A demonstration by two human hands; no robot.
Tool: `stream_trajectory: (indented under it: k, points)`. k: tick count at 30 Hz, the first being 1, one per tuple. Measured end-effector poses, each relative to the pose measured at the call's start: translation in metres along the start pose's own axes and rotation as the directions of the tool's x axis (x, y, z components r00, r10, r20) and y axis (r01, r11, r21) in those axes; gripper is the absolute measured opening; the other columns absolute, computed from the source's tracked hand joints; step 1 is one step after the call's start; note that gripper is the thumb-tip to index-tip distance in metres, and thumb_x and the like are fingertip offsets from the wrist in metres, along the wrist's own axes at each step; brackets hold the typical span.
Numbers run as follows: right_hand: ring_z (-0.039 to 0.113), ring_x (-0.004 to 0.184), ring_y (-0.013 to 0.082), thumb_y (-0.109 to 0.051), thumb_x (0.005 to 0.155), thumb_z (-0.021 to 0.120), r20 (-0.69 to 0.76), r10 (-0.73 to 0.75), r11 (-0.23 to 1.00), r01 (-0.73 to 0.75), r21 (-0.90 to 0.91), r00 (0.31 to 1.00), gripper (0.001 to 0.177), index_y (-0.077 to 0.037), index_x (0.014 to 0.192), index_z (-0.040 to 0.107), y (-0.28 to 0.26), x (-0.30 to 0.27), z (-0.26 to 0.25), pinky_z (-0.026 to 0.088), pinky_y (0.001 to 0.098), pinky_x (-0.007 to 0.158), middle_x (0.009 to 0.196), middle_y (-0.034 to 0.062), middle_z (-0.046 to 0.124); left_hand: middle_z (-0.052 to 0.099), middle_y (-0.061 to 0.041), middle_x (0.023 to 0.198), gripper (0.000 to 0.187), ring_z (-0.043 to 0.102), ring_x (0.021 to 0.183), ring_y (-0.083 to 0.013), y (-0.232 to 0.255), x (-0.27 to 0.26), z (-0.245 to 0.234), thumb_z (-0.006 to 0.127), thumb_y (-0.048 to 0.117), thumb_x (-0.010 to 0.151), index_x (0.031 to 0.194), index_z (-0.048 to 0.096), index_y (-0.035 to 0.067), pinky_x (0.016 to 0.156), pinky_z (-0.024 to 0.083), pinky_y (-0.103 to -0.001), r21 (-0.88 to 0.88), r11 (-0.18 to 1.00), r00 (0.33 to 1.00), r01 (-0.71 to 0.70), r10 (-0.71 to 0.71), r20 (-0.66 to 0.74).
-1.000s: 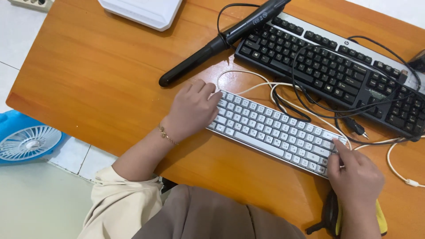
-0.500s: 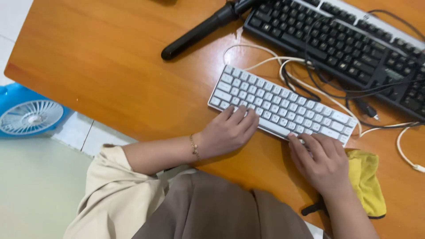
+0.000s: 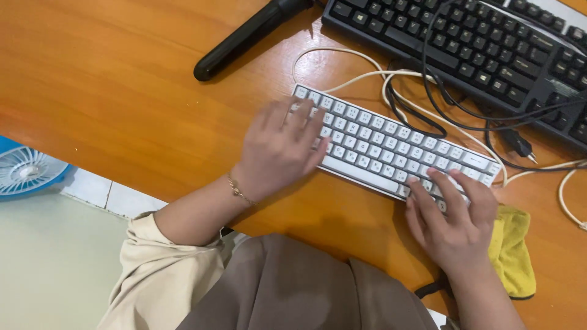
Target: Cleaning a white mechanical keyboard with a yellow cloth and then typing on it.
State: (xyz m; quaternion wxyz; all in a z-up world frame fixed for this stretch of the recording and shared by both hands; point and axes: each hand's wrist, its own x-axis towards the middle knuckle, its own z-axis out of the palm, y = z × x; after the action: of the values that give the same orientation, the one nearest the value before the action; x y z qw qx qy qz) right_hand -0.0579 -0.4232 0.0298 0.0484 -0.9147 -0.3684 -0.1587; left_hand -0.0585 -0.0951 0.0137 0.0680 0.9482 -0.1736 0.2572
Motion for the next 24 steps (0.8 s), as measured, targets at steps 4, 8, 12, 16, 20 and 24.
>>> stream_trajectory:
  k: [4, 8, 12, 16, 20, 24]
  points:
    - [0.043, 0.144, 0.0361, -0.021, 0.094, 0.077, -0.001, 0.049, 0.999, -0.049, -0.002, 0.999, 0.028, -0.016, 0.120, 0.082, 0.004, -0.008, 0.004, 0.041, 0.0483, 0.120, 0.144, 0.0082, 0.063, 0.058, -0.014, 0.134, 0.026, 0.056, 0.129, -0.0345, -0.010, 0.010, -0.012, 0.070, 0.023, 0.097, 0.115, 0.074, 0.003, 0.107, 0.050, -0.048, 0.034, 0.991, 0.992, 0.128, -0.128, -0.001]
    - [0.035, 0.145, 0.0396, -0.026, 0.089, 0.077, 0.011, 0.099, 0.993, -0.098, -0.067, 0.995, 0.027, -0.015, 0.112, 0.085, 0.010, -0.012, 0.008, 0.038, 0.0557, 0.121, 0.144, 0.0111, 0.059, 0.059, -0.015, 0.133, 0.025, 0.057, 0.126, -0.0353, -0.015, 0.013, -0.011, 0.071, 0.018, 0.091, 0.110, 0.074, 0.002, 0.103, 0.051, -0.048, -0.004, 0.989, 0.989, 0.147, -0.147, 0.012]
    - [0.030, 0.148, 0.0401, -0.027, 0.090, 0.076, 0.053, 0.134, 0.985, -0.127, -0.120, 0.990, 0.026, -0.015, 0.111, 0.084, 0.013, -0.013, 0.004, 0.033, 0.0579, 0.123, 0.150, 0.0124, 0.055, 0.060, -0.015, 0.134, 0.026, 0.058, 0.127, -0.0350, -0.014, 0.014, -0.012, 0.072, 0.016, 0.092, 0.112, 0.073, 0.001, 0.103, 0.051, -0.046, -0.023, 0.986, 0.986, 0.163, -0.162, 0.049]
    - [0.029, 0.152, 0.0398, -0.023, 0.092, 0.075, 0.024, 0.176, 0.976, -0.171, -0.132, 0.984, 0.029, -0.011, 0.116, 0.086, 0.023, -0.018, 0.009, 0.034, 0.0567, 0.127, 0.152, 0.0150, 0.055, 0.062, -0.015, 0.133, 0.028, 0.058, 0.127, -0.0357, -0.015, 0.017, -0.018, 0.073, 0.016, 0.090, 0.114, 0.074, 0.001, 0.103, 0.052, -0.045, -0.054, 0.985, 0.985, 0.165, -0.162, 0.062]
    - [0.029, 0.153, 0.0356, -0.014, 0.104, 0.073, 0.047, 0.318, 0.945, -0.312, -0.099, 0.947, 0.019, -0.006, 0.119, 0.080, 0.032, -0.026, 0.005, 0.035, 0.0456, 0.122, 0.154, 0.0141, 0.051, 0.061, -0.016, 0.131, 0.027, 0.059, 0.125, -0.0349, -0.015, 0.017, -0.017, 0.071, 0.013, 0.091, 0.115, 0.075, 0.001, 0.104, 0.052, -0.043, -0.022, 0.991, 0.982, 0.132, -0.127, 0.136]
    - [0.035, 0.144, 0.0342, -0.006, 0.096, 0.073, -0.013, 0.368, 0.928, -0.368, -0.056, 0.930, 0.022, -0.004, 0.117, 0.078, 0.035, -0.015, 0.001, 0.039, 0.0445, 0.120, 0.148, 0.0128, 0.052, 0.061, -0.017, 0.132, 0.023, 0.059, 0.125, -0.0340, -0.018, 0.007, -0.011, 0.068, 0.010, 0.095, 0.115, 0.075, 0.000, 0.106, 0.051, -0.042, 0.045, 0.994, 0.985, 0.104, -0.109, 0.134]
